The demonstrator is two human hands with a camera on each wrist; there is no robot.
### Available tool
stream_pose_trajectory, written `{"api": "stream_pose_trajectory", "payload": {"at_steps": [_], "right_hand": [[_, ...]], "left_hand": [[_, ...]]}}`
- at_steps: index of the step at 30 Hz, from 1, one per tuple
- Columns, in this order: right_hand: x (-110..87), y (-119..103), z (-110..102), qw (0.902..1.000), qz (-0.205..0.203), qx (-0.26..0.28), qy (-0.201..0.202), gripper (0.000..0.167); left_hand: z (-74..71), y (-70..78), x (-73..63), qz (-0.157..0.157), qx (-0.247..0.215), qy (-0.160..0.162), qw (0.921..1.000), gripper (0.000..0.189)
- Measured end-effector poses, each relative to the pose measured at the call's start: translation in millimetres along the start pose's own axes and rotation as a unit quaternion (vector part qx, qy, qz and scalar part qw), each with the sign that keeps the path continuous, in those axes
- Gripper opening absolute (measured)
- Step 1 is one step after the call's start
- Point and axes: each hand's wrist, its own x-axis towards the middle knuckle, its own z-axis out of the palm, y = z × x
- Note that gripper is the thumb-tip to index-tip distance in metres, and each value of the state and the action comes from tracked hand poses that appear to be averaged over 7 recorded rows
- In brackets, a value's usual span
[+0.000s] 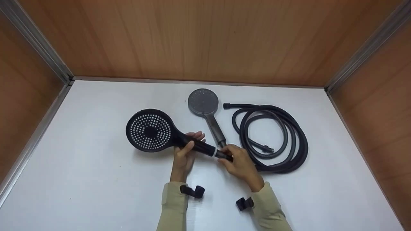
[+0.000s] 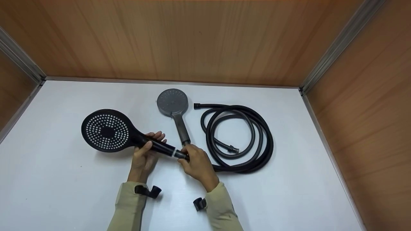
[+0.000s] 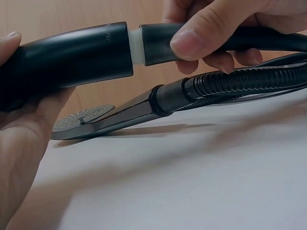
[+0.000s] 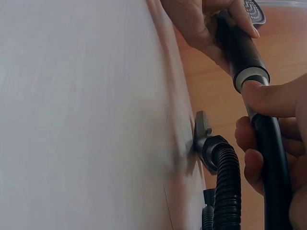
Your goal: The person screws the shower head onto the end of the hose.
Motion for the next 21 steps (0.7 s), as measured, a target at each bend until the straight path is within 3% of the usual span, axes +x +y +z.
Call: {"api": "stream_pose_trajectory", "payload": {"at_steps": [5, 12, 21], "right_hand": [[0.3, 0.3, 0.4, 1.0, -0.001, -0.004, 0.001, 0.022], [2.5, 1.4, 1.2, 1.0, 0.004, 0.007, 0.004, 0.037], [1.7, 1.3, -0.5, 0.9999, 0.001, 0.012, 0.012, 0.029]], "left_hand": [[-1.0, -0.2, 0.7, 0.001, -0.001, -0.001, 1.0, 0.023], [-2.4, -0.4, 2.1, 0.006, -0.007, -0.009, 0.9999, 0.025], [-1.5, -1.4, 2.5, 0.011, -0.009, -0.011, 0.9998, 0.026]]}}
